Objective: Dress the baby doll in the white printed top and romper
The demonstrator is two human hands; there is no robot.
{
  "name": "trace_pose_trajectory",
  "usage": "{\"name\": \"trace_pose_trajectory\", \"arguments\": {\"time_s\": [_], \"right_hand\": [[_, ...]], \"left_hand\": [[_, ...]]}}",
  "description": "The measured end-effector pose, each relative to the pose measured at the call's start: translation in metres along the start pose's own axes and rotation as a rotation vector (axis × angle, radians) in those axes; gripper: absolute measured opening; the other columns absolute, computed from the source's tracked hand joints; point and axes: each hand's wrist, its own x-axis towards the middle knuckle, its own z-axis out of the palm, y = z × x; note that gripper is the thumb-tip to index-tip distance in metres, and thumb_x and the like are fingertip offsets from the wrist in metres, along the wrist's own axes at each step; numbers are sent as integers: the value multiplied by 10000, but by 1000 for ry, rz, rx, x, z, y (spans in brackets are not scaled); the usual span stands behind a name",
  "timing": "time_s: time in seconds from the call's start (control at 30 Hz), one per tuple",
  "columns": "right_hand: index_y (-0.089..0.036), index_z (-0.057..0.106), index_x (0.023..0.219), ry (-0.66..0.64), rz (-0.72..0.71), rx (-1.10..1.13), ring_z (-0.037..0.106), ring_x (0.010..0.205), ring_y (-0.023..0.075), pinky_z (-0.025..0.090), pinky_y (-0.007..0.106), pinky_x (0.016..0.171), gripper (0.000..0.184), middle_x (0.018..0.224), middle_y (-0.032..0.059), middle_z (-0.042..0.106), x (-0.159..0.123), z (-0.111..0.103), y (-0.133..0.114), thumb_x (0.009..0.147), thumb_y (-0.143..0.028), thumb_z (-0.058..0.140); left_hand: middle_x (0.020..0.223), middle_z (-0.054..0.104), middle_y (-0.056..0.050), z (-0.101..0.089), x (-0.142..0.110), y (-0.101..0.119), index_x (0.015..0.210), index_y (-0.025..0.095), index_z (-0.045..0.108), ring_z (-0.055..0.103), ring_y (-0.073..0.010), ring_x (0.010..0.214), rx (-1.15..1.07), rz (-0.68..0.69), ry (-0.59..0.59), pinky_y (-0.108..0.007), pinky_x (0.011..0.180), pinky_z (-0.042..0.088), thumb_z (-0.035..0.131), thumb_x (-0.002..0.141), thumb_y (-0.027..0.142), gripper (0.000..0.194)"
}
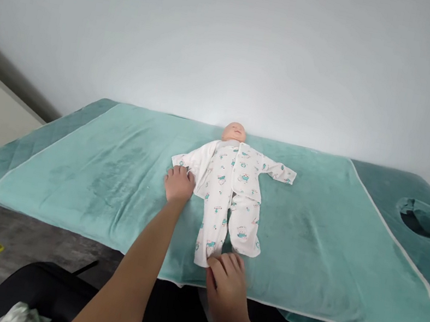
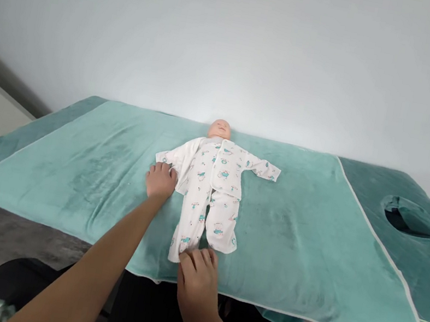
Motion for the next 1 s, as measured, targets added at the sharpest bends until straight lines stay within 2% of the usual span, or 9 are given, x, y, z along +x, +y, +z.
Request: {"name": "trace_pose_trajectory", "arguments": {"time_s": [0.1, 0.2, 0.3, 0.43, 0.6, 0.83, 0.9, 1.0], "right_hand": [[-263, 627, 1216, -43, -29, -6, 568, 1029, 237, 421, 454, 930, 351, 1118, 60, 658, -4, -4, 18, 931, -94, 512], [-277, 575, 1324, 21, 44, -110, 534, 1159, 288, 423, 502, 966, 422, 1269, 92, 608, -4, -20, 40, 927, -134, 548], [-270, 562, 1336, 70, 116, -208, 542, 1136, 307, 446, 523, 950, 423, 1255, 108, 604, -1, -37, 58, 923, -183, 583], [-248, 605, 1227, 101, 86, -161, 582, 1017, 258, 517, 448, 861, 299, 1115, 101, 615, 1, -44, 69, 940, -182, 557], [-245, 624, 1153, 159, 8, -68, 609, 936, 196, 540, 350, 775, 263, 1047, 69, 610, 0, -46, 66, 956, -126, 497], [-267, 619, 1234, 228, -124, -61, 589, 855, 158, 511, 291, 703, 409, 1002, 53, 608, 3, -73, 39, 909, -30, 546], [-263, 625, 1215, 208, -136, -57, 584, 822, 151, 506, 279, 678, 388, 982, 51, 611, 5, -74, 33, 914, -33, 542], [-253, 641, 1153, 65, -108, -40, 603, 840, 170, 524, 300, 695, 291, 976, 58, 632, 4, -69, 34, 948, -89, 515]], "left_hand": [[1171, 616, -179, 1, 0, -1, 1079, 140, 627, 520, -350, 1116, -13, 6, 5, -462, 889, 418, 374, 954, 313, 331], [1171, 620, -176, 1, 0, -2, 1077, 143, 628, 525, -346, 1111, -3, 5, -2, -460, 885, 424, 371, 958, 318, 333], [1172, 622, -171, 1, 1, -3, 1080, 147, 628, 531, -341, 1105, 6, 3, -9, -455, 885, 427, 376, 958, 325, 332], [1182, 618, -177, 0, 0, -3, 1087, 149, 628, 524, -347, 1116, -28, -4, -10, -460, 894, 417, 372, 956, 321, 336], [1174, 621, -173, -2, 0, -3, 1084, 149, 630, 526, -347, 1110, -42, 7, -3, -464, 893, 418, 363, 957, 316, 341], [1175, 611, -184, -2, 1, -3, 1097, 141, 622, 518, -350, 1124, -61, -3, -20, -465, 903, 410, 362, 954, 324, 349], [1180, 609, -183, -1, 1, -4, 1104, 142, 618, 516, -349, 1130, -56, 0, -33, -465, 910, 410, 354, 958, 329, 355], [1179, 612, -174, -1, 1, -4, 1100, 148, 617, 523, -345, 1117, -37, 2, -44, -466, 907, 417, 353, 959, 329, 350]]}}
